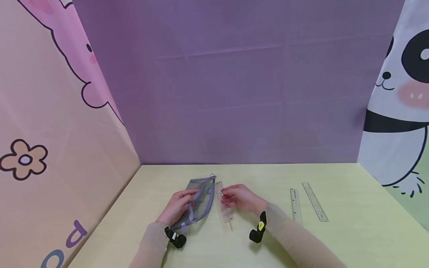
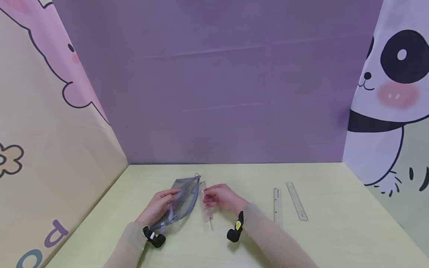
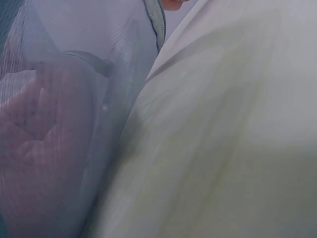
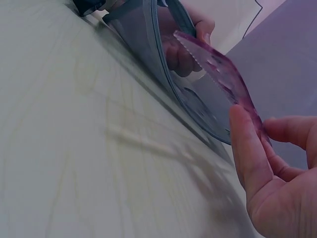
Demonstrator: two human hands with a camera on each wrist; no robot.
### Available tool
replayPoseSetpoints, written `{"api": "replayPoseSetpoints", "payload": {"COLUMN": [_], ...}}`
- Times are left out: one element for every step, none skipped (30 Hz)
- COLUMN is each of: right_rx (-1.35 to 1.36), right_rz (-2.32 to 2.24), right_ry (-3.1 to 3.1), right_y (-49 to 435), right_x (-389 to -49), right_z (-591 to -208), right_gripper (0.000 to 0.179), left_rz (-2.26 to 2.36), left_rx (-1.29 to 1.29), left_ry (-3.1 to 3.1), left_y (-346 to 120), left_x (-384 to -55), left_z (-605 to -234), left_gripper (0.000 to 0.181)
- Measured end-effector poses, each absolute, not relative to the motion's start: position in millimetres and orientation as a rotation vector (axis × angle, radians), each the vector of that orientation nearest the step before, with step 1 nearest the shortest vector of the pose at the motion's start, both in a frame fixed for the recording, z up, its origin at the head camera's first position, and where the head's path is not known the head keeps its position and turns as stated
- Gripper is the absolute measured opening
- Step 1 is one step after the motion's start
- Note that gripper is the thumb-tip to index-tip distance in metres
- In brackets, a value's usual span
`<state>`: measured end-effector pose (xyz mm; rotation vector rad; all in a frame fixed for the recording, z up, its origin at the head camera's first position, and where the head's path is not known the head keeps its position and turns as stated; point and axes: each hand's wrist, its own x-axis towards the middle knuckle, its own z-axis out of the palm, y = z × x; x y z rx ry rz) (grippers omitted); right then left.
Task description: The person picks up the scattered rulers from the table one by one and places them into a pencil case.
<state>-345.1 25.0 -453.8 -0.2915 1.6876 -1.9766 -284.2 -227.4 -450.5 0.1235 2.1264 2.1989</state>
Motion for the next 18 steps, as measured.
{"api": "replayPoseSetpoints", "payload": {"right_rx": [-0.291, -0.290, -0.287, -0.280, -0.275, -0.270, -0.266, -0.261, -0.256, -0.252, -0.251, -0.250, -0.251, -0.249, -0.248, -0.249, -0.256, -0.253], "right_rz": [-1.975, -1.974, -1.974, -1.973, -1.971, -1.971, -1.971, -1.973, -1.976, -1.979, -1.983, -1.986, -1.987, -1.988, -1.990, -1.992, -1.992, -1.994], "right_ry": [1.689, 1.689, 1.688, 1.686, 1.684, 1.682, 1.680, 1.679, 1.674, 1.672, 1.669, 1.664, 1.662, 1.658, 1.650, 1.644, 1.641, 1.635], "right_y": [23, 21, 19, 17, 15, 13, 11, 9, 7, 5, 4, 3, 1, 0, -2, -3, -5, -7], "right_x": [-345, -345, -345, -345, -345, -345, -346, -346, -346, -346, -347, -347, -347, -346, -346, -346, -345, -344], "right_z": [-454, -454, -454, -454, -454, -453, -454, -454, -454, -454, -454, -454, -454, -454, -453, -453, -452, -451], "right_gripper": [0.034, 0.035, 0.035, 0.035, 0.034, 0.034, 0.033, 0.032, 0.032, 0.031, 0.031, 0.031, 0.031, 0.031, 0.031, 0.031, 0.031, 0.031], "left_rz": [2.203, 2.209, 2.212, 2.212, 2.211, 2.207, 2.205, 2.201, 2.196, 2.191, 2.188, 2.184, 2.180, 2.178, 2.175, 2.176, 2.178, 2.181], "left_rx": [0.121, 0.118, 0.115, 0.118, 0.118, 0.116, 0.116, 0.115, 0.115, 0.115, 0.112, 0.111, 0.112, 0.113, 0.117, 0.117, 0.118, 0.119], "left_ry": [2.121, 2.114, 2.110, 2.111, 2.111, 2.113, 2.113, 2.117, 2.120, 2.123, 2.125, 2.130, 2.135, 2.137, 2.139, 2.139, 2.137, 2.134], "left_y": [-227, -227, -226, -226, -225, -224, -224, -223, -223, -223, -222, -222, -222, -222, -223, -223, -223, -223], "left_x": [-284, -284, -284, -284, -284, -283, -283, -283, -283, -283, -283, -283, -283, -283, -283, -282, -282, -282], "left_z": [-451, -451, -450, -450, -450, -450, -450, -449, -449, -449, -449, -449, -449, -449, -450, -450, -450, -450], "left_gripper": [0.039, 0.039, 0.039, 0.038, 0.038, 0.038, 0.038, 0.038, 0.039, 0.039, 0.039, 0.039, 0.039, 0.039, 0.039, 0.039, 0.039, 0.039]}}
